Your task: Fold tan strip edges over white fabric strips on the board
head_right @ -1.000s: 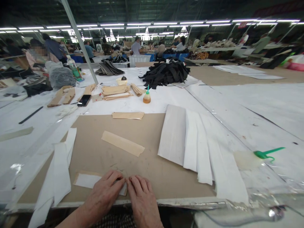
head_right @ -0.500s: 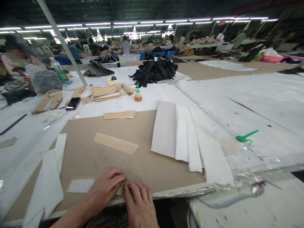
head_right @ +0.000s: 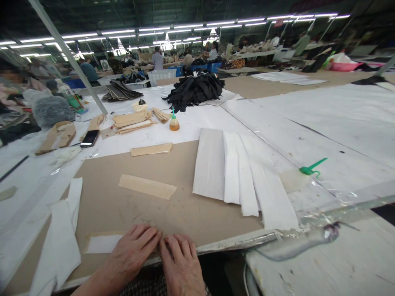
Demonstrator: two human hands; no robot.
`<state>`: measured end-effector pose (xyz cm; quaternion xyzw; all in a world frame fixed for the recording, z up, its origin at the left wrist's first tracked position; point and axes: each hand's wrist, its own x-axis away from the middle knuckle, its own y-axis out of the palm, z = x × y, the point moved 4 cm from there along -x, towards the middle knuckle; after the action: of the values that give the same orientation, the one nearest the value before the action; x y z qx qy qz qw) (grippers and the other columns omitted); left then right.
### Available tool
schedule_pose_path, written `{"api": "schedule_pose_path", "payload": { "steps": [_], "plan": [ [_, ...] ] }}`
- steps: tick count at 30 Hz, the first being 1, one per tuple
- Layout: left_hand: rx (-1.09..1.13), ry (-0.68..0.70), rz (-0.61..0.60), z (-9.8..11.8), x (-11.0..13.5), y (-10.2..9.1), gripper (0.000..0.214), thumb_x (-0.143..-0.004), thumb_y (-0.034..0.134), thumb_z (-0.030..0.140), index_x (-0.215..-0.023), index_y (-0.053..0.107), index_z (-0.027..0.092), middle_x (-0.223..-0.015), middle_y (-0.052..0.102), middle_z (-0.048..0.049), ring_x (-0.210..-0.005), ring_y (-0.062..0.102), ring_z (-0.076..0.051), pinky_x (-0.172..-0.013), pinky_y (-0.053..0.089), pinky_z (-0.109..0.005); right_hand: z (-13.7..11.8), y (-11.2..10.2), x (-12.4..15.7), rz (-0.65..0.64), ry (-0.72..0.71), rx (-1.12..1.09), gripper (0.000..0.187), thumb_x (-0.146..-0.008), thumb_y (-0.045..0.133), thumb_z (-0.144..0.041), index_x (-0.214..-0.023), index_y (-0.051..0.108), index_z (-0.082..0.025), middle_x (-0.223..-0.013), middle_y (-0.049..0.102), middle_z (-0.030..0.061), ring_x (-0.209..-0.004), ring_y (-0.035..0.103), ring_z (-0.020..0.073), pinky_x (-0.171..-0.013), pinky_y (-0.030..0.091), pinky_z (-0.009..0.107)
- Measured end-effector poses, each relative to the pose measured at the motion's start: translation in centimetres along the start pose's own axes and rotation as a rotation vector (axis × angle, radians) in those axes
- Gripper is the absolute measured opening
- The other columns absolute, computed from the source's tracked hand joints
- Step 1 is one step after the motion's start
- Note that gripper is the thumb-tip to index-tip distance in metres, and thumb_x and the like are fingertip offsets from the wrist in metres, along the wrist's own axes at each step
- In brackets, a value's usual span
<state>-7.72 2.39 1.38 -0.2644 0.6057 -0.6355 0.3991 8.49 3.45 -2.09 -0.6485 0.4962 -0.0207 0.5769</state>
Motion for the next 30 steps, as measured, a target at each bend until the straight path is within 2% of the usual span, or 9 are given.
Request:
{"api": "schedule_pose_path", "payload": {
  "steps": [6,9,12,14,17,20,24,27,30],
  "plan": [
    [0.146,-0.095,0.018,0.2,0.8,-1.6,0.03,-0.094,0.064,0.026,-0.122,0.059,0.017,-0.118,0.064,-0.0093,-0.11,0.058,-0.023,-0.096,0.054,-0.038,0.0,-1.7,-1.0,-0.132,0.055,-0.088,0.04,-0.09,0.055,-0.013,-0.127,0.062,-0.026,-0.113,0.067,0.0059,-0.103,0.059,0.0236,-0.092,0.05,0.037],
    [0.073,-0.043,0.126,0.8,1.4,-1.4,0.019,-0.1,0.052,0.019,-0.117,0.061,0.015,-0.114,0.067,-0.0104,-0.109,0.06,-0.022,-0.093,0.057,-0.035,0.1,-2.1,-1.0,-0.091,0.089,-0.193,0.036,-0.094,0.046,-0.007,-0.12,0.064,-0.024,-0.112,0.067,0.0068,-0.1,0.062,0.0219,-0.087,0.054,0.037],
    [-0.059,0.015,0.231,1.8,1.6,-0.8,0.027,-0.102,0.042,0.016,-0.12,0.061,0.01,-0.113,0.067,-0.0148,-0.111,0.061,-0.027,-0.092,0.057,-0.04,0.5,-2.3,-0.9,-0.012,0.113,-0.271,0.034,-0.097,0.043,-0.008,-0.117,0.066,-0.023,-0.112,0.068,0.0084,-0.102,0.064,0.0223,-0.089,0.057,0.039],
    [-0.051,-0.012,0.295,2.4,1.4,-0.9,0.027,-0.101,0.041,0.014,-0.117,0.062,0.01,-0.108,0.068,-0.0146,-0.106,0.064,-0.027,-0.089,0.057,-0.04,0.9,-2.5,-0.8,0.022,0.142,-0.332,0.031,-0.099,0.044,-0.013,-0.118,0.066,-0.023,-0.114,0.069,0.0094,-0.105,0.066,0.023,-0.091,0.058,0.04],
    [0.264,-0.237,0.377,2.7,1.0,-2.8,0.022,-0.1,0.042,0.015,-0.102,0.064,0.017,-0.099,0.069,-0.0091,-0.093,0.066,-0.021,-0.084,0.055,-0.033,1.7,-3.6,-1.2,-0.021,0.262,-0.526,0.027,-0.1,0.051,-0.025,-0.122,0.066,-0.023,-0.12,0.069,0.0103,-0.11,0.067,0.0241,-0.096,0.057,0.04],
    [0.811,-0.492,0.36,3.4,1.2,-4.8,0.02,-0.101,0.048,0.029,-0.089,0.062,0.02,-0.094,0.067,-0.0051,-0.083,0.063,-0.016,-0.075,0.051,-0.026,1.6,-5.3,-2.0,-0.136,0.412,-0.828,0.033,-0.098,0.059,-0.039,-0.126,0.065,-0.024,-0.121,0.07,0.0096,-0.114,0.066,0.0251,-0.1,0.054,0.041],
    [1.393,-0.601,0.327,5.4,2.1,-6.3,0.03,-0.094,0.06,0.048,-0.088,0.062,0.019,-0.095,0.063,-0.0029,-0.076,0.055,-0.012,-0.066,0.044,-0.021,0.0,-8.3,-3.0,-0.158,0.517,-1.089,0.032,-0.093,0.066,-0.051,-0.107,0.074,-0.023,-0.101,0.075,0.0061,-0.098,0.07,0.0245,-0.091,0.056,0.037],
    [1.537,-0.608,0.387,6.6,3.0,-7.5,0.035,-0.087,0.07,0.051,-0.083,0.063,0.017,-0.096,0.063,-0.0041,-0.082,0.056,-0.014,-0.072,0.045,-0.022,-1.5,-10.6,-3.5,-0.108,0.485,-1.076,0.029,-0.09,0.069,-0.052,-0.091,0.077,-0.023,-0.089,0.074,0.0035,-0.084,0.07,0.021,-0.079,0.057,0.029],
    [1.55,-0.598,0.444,7.9,3.4,-9.2,0.042,-0.082,0.074,0.056,-0.096,0.068,0.018,-0.098,0.066,-0.0068,-0.093,0.061,-0.019,-0.083,0.048,-0.026,-3.0,-13.0,-3.9,-0.051,0.347,-0.949,0.026,-0.093,0.067,-0.048,-0.088,0.077,-0.025,-0.086,0.075,0.0018,-0.08,0.07,0.0189,-0.085,0.057,0.028]
  ]
}}
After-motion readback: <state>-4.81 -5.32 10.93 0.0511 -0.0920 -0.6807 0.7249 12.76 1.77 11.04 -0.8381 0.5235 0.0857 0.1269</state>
